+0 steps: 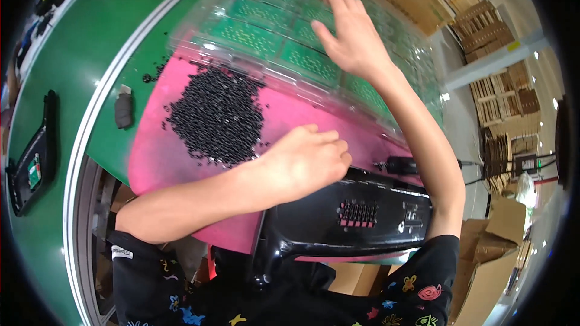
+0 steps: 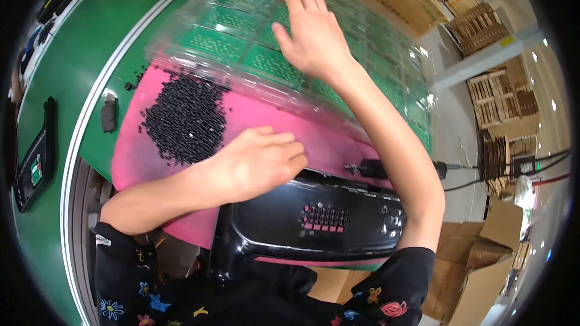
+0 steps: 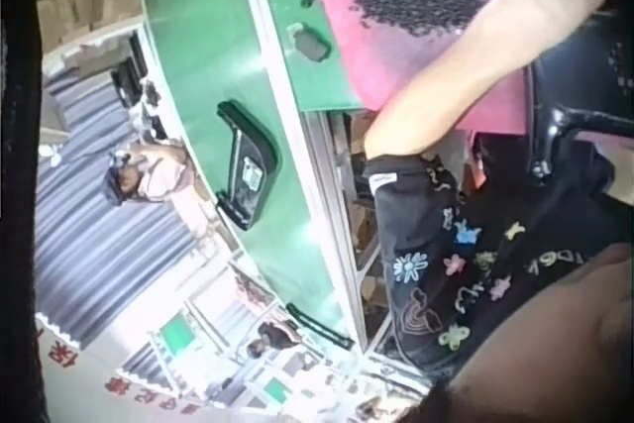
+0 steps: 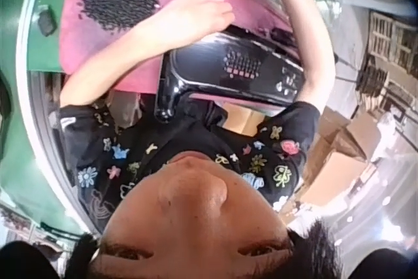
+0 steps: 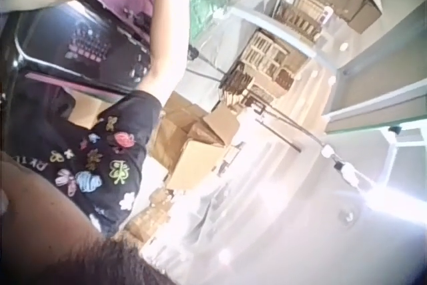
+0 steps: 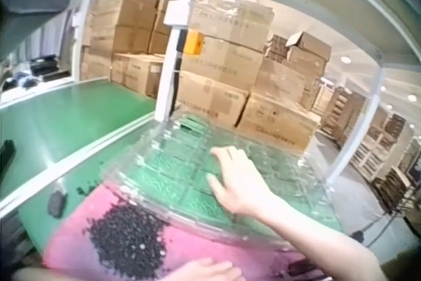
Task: Assembling electronic components by installing circuit boards into plastic housings using an electric screwdriver.
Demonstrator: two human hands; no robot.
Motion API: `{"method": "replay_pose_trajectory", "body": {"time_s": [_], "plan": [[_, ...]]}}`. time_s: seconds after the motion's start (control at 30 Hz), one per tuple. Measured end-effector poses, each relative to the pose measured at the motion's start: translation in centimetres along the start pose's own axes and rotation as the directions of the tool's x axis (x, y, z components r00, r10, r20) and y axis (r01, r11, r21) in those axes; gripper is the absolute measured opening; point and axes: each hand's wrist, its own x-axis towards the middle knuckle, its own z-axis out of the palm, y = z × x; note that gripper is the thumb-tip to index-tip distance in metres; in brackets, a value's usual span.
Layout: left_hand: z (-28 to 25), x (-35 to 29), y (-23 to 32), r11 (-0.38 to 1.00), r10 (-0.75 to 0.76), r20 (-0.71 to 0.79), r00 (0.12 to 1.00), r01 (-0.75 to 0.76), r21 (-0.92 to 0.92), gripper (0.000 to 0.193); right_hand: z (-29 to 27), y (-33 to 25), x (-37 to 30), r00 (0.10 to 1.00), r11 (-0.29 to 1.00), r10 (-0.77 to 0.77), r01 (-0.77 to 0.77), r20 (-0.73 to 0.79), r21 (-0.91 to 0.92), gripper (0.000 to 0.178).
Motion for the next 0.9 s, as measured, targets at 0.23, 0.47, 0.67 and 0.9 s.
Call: {"method": "replay_pose_trajectory", "body": {"time_s": [0.23, 0.47, 0.67, 0.9], "plan": [[0.6, 0.3, -0.3, 0.994, 0.005, -0.071, 0.997, 0.002, 0.106, 0.006, 10.3, 2.2, 12.6, 0.961, 0.956, 0.257, -0.239, 0.100, -0.168, 0.050], [1.0, 0.3, -0.4, 0.989, -0.030, -0.065, 0.997, 0.039, 0.142, 0.010, 13.7, 2.5, 15.3, 0.928, 0.921, 0.365, -0.349, 0.074, -0.171, 0.051], [-0.5, 0.8, -0.3, 1.000, 0.009, -0.155, 0.988, -0.005, 0.027, 0.015, 6.0, 2.1, 10.3, 0.937, 0.999, -0.047, 0.040, -0.347, -0.028, 0.035], [-5.9, 0.8, -1.3, 0.896, -0.095, -0.629, 0.771, 0.342, 0.284, 0.054, -5.9, -3.0, -3.3, 0.986, 0.893, 0.066, 0.009, -0.152, 0.450, 0.033]]}}
